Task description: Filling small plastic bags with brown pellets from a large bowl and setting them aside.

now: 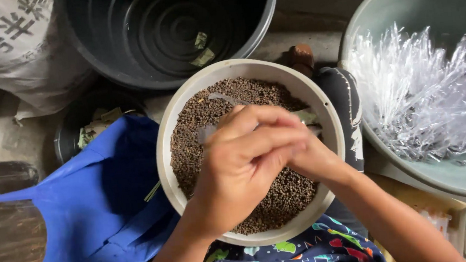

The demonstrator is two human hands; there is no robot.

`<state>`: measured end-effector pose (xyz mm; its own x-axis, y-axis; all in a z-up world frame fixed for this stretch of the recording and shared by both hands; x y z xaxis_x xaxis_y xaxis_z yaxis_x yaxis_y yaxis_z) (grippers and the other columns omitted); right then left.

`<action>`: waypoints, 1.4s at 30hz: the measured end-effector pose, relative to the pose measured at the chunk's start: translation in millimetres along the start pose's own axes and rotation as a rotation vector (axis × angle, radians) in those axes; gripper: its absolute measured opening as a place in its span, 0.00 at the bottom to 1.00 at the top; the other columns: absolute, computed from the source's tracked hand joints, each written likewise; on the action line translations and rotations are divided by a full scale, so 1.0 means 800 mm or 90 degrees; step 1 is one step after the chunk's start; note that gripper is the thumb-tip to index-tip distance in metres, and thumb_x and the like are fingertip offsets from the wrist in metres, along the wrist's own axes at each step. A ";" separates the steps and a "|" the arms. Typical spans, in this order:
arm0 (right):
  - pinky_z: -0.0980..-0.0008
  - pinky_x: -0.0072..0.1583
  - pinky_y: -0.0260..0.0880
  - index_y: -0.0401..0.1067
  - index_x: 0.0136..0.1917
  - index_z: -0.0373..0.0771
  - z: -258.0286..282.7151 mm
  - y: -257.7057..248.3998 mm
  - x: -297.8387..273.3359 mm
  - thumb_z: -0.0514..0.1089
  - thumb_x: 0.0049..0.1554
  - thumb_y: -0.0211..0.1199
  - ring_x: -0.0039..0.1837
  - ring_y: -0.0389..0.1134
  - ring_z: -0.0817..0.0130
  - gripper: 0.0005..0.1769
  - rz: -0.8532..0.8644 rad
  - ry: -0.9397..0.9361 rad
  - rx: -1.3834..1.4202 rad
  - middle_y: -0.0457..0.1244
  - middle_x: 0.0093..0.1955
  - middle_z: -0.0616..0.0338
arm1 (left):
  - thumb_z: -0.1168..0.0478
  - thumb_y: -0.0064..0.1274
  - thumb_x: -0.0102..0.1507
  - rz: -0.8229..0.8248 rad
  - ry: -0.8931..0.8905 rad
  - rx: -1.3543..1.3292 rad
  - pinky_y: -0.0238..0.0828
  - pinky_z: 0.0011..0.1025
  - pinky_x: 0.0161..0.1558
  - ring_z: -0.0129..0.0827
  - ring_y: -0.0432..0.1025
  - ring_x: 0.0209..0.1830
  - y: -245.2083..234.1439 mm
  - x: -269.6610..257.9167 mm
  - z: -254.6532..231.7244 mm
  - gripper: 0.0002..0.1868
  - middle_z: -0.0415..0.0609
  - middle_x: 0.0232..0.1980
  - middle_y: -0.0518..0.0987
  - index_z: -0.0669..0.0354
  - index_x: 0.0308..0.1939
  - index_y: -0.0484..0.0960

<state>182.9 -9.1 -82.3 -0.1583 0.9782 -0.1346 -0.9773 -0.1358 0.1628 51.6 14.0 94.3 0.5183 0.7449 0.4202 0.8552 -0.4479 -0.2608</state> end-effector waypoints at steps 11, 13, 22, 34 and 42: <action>0.71 0.35 0.71 0.73 0.45 0.32 -0.063 0.029 -0.009 0.41 0.63 0.54 0.31 0.68 0.69 0.11 0.079 0.250 -0.229 0.68 0.35 0.56 | 0.77 0.64 0.55 -0.132 -0.107 -0.276 0.79 0.24 0.44 0.27 0.76 0.37 -0.056 -0.063 0.010 0.20 0.47 0.38 0.80 0.56 0.40 0.71; 0.69 0.32 0.69 0.71 0.48 0.29 -0.050 0.015 -0.019 0.44 0.67 0.51 0.29 0.67 0.65 0.15 -0.008 0.322 -0.102 0.66 0.33 0.51 | 0.79 0.64 0.54 -0.124 -0.140 -0.278 0.79 0.26 0.47 0.27 0.75 0.38 -0.039 -0.080 0.038 0.21 0.46 0.39 0.78 0.57 0.40 0.70; 0.79 0.34 0.71 0.72 0.44 0.39 0.118 0.008 -0.039 0.46 0.67 0.48 0.32 0.66 0.78 0.15 0.050 -0.081 -0.300 0.65 0.32 0.65 | 0.68 0.68 0.53 -0.056 -0.217 -0.098 0.80 0.23 0.38 0.27 0.81 0.32 0.032 -0.103 0.080 0.14 0.46 0.35 0.86 0.60 0.39 0.80; 0.69 0.36 0.68 0.75 0.43 0.34 0.007 0.073 -0.028 0.27 0.45 0.59 0.34 0.63 0.73 0.11 0.133 -0.096 -0.348 0.68 0.35 0.61 | 0.78 0.66 0.53 -0.212 -0.004 -0.068 0.78 0.25 0.45 0.31 0.76 0.37 -0.046 -0.035 -0.029 0.18 0.50 0.36 0.82 0.64 0.40 0.75; 0.82 0.44 0.62 0.72 0.48 0.39 0.104 -0.050 -0.062 0.38 0.64 0.59 0.40 0.58 0.81 0.02 -0.230 -0.269 -0.169 0.62 0.41 0.66 | 0.57 0.39 0.74 0.229 -0.253 -0.367 0.59 0.21 0.28 0.22 0.61 0.25 0.063 -0.090 0.102 0.12 0.39 0.29 0.68 0.58 0.41 0.74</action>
<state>241.4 -39.0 -0.6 0.2066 0.9398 0.2723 -0.9689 0.2352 -0.0766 57.0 -22.2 -20.4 0.8159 0.5777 0.0243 0.5599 -0.7999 0.2163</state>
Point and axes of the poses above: each hand's wrist, its own x-axis towards the middle knuckle, its own y-axis out of the palm, z = x × y, the point moved 8 cm from there along x, towards the middle knuckle
